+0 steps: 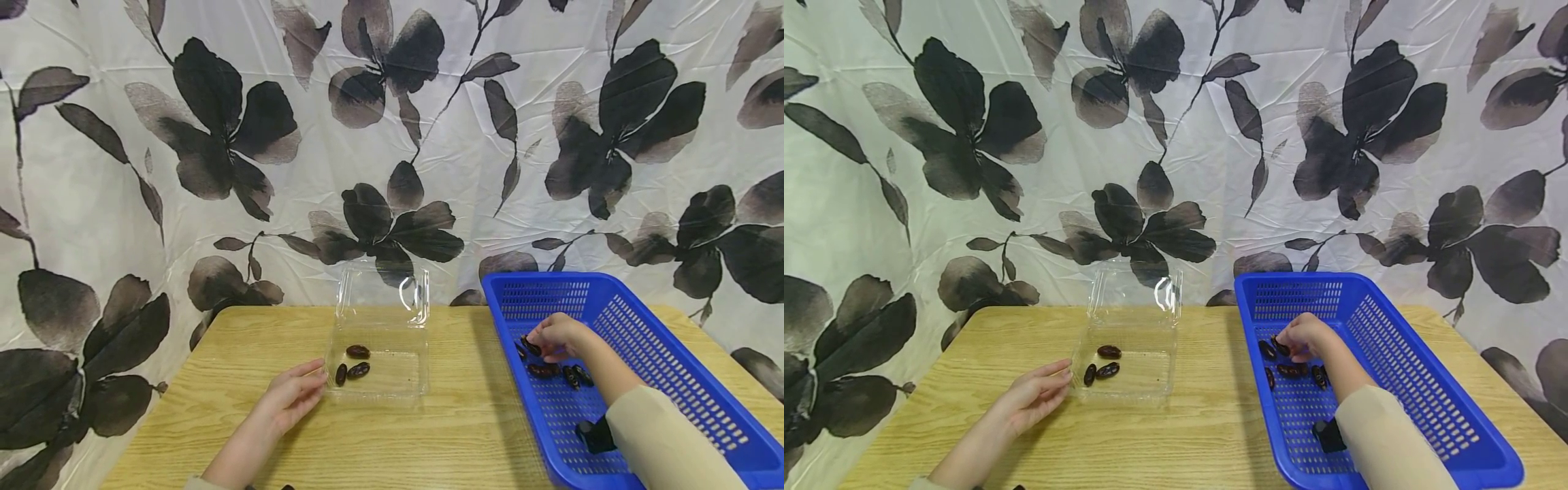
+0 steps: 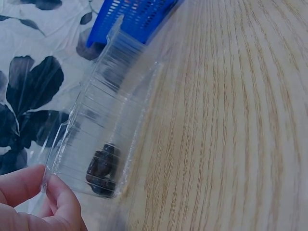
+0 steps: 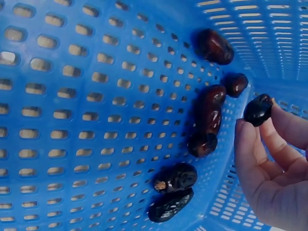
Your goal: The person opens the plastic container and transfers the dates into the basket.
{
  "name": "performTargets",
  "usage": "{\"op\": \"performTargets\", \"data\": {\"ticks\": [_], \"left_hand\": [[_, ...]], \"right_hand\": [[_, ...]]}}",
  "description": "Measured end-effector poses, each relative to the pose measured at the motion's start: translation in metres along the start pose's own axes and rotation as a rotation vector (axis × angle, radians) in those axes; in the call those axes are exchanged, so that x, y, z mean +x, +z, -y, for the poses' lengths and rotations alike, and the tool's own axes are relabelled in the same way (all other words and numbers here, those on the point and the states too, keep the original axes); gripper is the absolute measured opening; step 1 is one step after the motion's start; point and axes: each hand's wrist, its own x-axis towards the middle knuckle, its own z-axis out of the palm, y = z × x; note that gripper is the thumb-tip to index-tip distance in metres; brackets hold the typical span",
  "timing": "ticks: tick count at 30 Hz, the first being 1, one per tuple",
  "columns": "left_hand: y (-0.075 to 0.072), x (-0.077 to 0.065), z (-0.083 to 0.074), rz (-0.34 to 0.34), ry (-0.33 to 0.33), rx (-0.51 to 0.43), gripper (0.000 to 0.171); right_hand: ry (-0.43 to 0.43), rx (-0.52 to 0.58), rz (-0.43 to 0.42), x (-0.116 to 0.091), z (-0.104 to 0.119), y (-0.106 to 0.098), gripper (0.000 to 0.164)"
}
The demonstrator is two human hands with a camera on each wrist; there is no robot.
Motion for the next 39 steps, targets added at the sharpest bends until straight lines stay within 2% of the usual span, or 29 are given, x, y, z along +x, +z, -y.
{"op": "performTargets", "data": {"ticks": [7,15,22,27,33,39], "left_hand": [[0.001,0.000,-0.001,-0.005,0.001,0.000,0.058],[0.001,0.000,0.000,-0.011,0.003,0.013,0.057],[-0.003,-0.001,0.000,-0.018,0.003,0.027,0.058],[-0.003,0.000,-0.001,-0.003,0.006,0.027,0.058],[0.000,0.000,0.001,-0.006,0.002,0.027,0.058],[0.001,0.000,0.000,-0.008,0.002,0.032,0.057]], "right_hand": [[0.003,-0.029,-0.042,0.000,0.003,-0.001,0.016],[-0.075,0.107,-0.004,-0.004,0.017,-0.007,0.025],[-0.161,0.177,0.050,-0.009,0.050,-0.017,0.027],[-0.208,0.137,0.065,-0.015,0.078,-0.021,0.035],[-0.233,0.125,0.100,-0.021,0.102,-0.010,0.041],[-0.244,0.106,0.126,-0.016,0.118,0.008,0.041]]}}
